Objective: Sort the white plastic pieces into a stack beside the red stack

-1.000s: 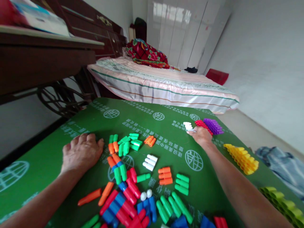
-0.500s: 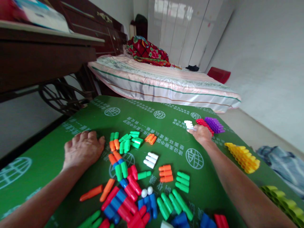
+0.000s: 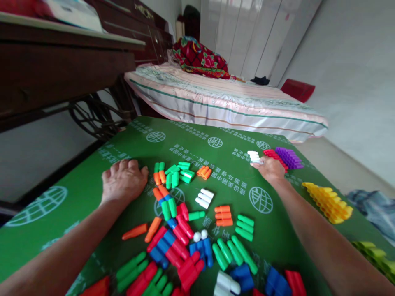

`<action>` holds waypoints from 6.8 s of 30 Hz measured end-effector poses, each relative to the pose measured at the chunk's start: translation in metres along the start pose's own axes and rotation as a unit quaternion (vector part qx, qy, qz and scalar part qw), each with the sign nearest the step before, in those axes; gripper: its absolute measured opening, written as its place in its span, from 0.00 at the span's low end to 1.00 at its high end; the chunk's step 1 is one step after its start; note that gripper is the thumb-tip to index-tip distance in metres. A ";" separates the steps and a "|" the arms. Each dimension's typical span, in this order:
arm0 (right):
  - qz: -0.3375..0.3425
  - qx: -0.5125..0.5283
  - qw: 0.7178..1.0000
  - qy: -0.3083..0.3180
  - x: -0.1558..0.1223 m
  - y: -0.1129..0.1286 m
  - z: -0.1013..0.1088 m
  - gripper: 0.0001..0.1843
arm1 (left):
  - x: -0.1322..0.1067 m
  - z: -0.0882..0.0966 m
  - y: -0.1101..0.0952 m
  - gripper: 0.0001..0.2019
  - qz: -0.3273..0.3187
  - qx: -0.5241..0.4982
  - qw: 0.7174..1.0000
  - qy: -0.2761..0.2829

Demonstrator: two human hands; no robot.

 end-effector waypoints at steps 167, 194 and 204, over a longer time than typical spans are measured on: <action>0.020 0.020 0.999 -0.030 0.024 -0.005 0.010 0.21 | 0.001 0.001 -0.001 0.34 -0.002 0.004 1.000 0.002; 0.115 0.320 0.935 -0.102 -0.047 0.013 0.049 0.11 | 0.000 0.002 -0.002 0.31 -0.006 -0.012 1.000 0.008; 0.482 0.277 0.818 0.146 -0.193 0.069 0.077 0.13 | -0.003 -0.001 -0.005 0.30 -0.008 -0.007 1.000 -0.006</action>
Point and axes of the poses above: each hand's wrist, its own x-axis towards the middle knuckle, its own z-axis out of the back of the hand, y = z × x, the point moved 4 cm from there along x, towards the middle knuckle, and after that the axes turned 8 degrees about z, right-handed, at the moved point
